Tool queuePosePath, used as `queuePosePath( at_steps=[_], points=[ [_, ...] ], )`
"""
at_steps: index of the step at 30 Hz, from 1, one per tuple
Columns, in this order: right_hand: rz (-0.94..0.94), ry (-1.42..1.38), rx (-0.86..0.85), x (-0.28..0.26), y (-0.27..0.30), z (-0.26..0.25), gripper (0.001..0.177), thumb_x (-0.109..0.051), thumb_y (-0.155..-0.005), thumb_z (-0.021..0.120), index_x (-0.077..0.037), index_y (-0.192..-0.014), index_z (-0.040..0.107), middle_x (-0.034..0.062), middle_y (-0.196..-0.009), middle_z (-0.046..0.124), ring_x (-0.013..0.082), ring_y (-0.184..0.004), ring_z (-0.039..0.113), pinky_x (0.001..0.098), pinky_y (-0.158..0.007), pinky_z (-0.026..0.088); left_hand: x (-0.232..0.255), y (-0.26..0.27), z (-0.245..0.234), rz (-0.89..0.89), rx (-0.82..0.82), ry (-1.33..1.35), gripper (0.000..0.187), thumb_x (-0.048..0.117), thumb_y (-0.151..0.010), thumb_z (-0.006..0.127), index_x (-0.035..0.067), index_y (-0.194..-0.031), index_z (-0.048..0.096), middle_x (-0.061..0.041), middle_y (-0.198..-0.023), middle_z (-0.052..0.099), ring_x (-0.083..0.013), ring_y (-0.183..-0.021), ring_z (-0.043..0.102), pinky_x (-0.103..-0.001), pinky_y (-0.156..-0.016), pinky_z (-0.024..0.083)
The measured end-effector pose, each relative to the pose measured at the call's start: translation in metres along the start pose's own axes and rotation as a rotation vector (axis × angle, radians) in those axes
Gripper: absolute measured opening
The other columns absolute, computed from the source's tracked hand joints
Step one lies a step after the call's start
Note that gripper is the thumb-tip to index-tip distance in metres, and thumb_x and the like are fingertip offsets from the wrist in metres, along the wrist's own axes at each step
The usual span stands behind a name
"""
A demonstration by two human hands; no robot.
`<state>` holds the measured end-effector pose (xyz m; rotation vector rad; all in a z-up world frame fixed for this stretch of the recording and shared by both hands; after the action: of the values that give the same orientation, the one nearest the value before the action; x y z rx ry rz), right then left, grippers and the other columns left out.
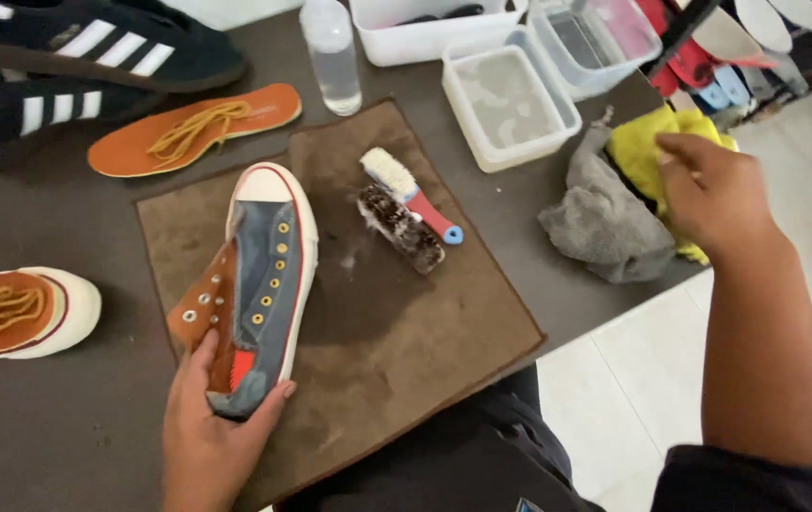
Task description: The person scrubs a blue canvas sneaker with a small brush, wipes it with a yellow cloth, and repeatedly scrubs the eyelet area. The person handles the sneaker, brush, and cloth throughout the clip.
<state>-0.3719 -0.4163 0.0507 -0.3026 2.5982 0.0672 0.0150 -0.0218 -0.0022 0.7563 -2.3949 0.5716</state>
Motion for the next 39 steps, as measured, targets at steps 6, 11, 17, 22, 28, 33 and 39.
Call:
queuePosePath(
  at_steps=[6, 11, 17, 22, 28, 33, 39],
  points=[
    [-0.843, -0.151, 0.258, -0.101, 0.059, 0.01, 0.018, 0.005, -0.112, 0.059, 0.012, -0.122, 0.072, 0.0203, -0.114, 0.074, 0.0245, -0.088, 0.067, 0.0355, -0.081, 0.054, -0.006, -0.001, 0.001, -0.13, -0.08, 0.058, 0.102, 0.039, -0.063, 0.09, 0.003, -0.149, 0.049, -0.014, -0.147, 0.057, -0.0315, -0.135, 0.053, -0.046, -0.109, 0.042],
    [-0.699, 0.393, 0.07, -0.166, 0.089, 0.094, 0.054, -0.067, -0.084, 0.069, -0.018, -0.107, 0.073, 0.0009, -0.096, 0.072, 0.025, -0.083, 0.072, 0.0425, -0.065, 0.054, -0.011, 0.0, 0.004, 0.004, -0.003, 0.129, 0.097, 0.036, -0.067, 0.091, 0.001, -0.147, 0.049, -0.018, -0.144, 0.058, -0.0331, -0.135, 0.055, -0.044, -0.113, 0.042],
    [-0.315, 0.707, -0.323, -0.185, 0.088, 0.132, 0.079, -0.085, -0.082, 0.054, -0.022, -0.129, 0.059, -0.0005, -0.112, 0.067, 0.0287, -0.099, 0.072, 0.0499, -0.071, 0.058, -0.001, -0.006, -0.005, -0.108, -0.114, 0.244, 0.094, 0.036, -0.071, 0.088, 0.002, -0.148, 0.046, -0.013, -0.14, 0.059, -0.0286, -0.127, 0.06, -0.043, -0.103, 0.05],
    [-0.361, 0.677, -0.25, -0.192, 0.09, 0.132, 0.077, -0.074, -0.083, 0.058, -0.024, -0.14, 0.058, 0.0019, -0.117, 0.071, 0.0284, -0.102, 0.072, 0.049, -0.071, 0.059, -0.01, -0.002, 0.002, -0.09, -0.085, 0.215, 0.099, 0.038, -0.07, 0.09, 0.0, -0.148, 0.045, -0.019, -0.149, 0.053, -0.0334, -0.135, 0.054, -0.046, -0.109, 0.045],
    [-0.171, 0.319, -0.27, -0.198, 0.071, 0.119, 0.06, -0.053, -0.073, 0.072, -0.019, -0.123, 0.071, 0.0098, -0.103, 0.075, 0.0339, -0.097, 0.071, 0.0458, -0.084, 0.052, -0.011, -0.004, 0.0, -0.154, -0.149, 0.206, 0.097, 0.043, -0.071, 0.089, 0.007, -0.149, 0.045, -0.013, -0.151, 0.051, -0.0318, -0.136, 0.052, -0.046, -0.105, 0.046],
    [-0.251, -0.381, -0.17, -0.198, 0.047, 0.114, 0.035, -0.016, -0.086, 0.077, -0.012, -0.118, 0.065, 0.0022, -0.097, 0.067, 0.0115, -0.087, 0.067, 0.0273, -0.073, 0.053, -0.008, -0.006, -0.003, 0.032, -0.06, 0.252, 0.089, 0.037, -0.073, 0.089, 0.0, -0.143, 0.048, -0.016, -0.144, 0.056, -0.0342, -0.128, 0.058, -0.045, -0.103, 0.047],
    [-0.774, -0.708, -0.246, -0.239, 0.064, 0.127, 0.05, -0.009, -0.1, 0.064, 0.002, -0.145, 0.044, 0.0184, -0.15, 0.051, 0.0251, -0.134, 0.054, 0.0408, -0.109, 0.055, -0.012, -0.004, 0.0, -0.04, -0.109, 0.237, 0.093, 0.04, -0.073, 0.089, 0.003, -0.146, 0.046, -0.015, -0.149, 0.052, -0.0344, -0.133, 0.054, -0.046, -0.108, 0.044]
  ],
)
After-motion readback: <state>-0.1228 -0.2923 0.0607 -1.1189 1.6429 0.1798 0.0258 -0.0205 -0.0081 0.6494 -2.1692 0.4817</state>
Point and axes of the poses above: each hand's wrist, its own y-axis away from the middle knuckle, its own z-axis out of the palm, x = y × z, the point moved 3 cm from there along -y, towards the middle knuckle
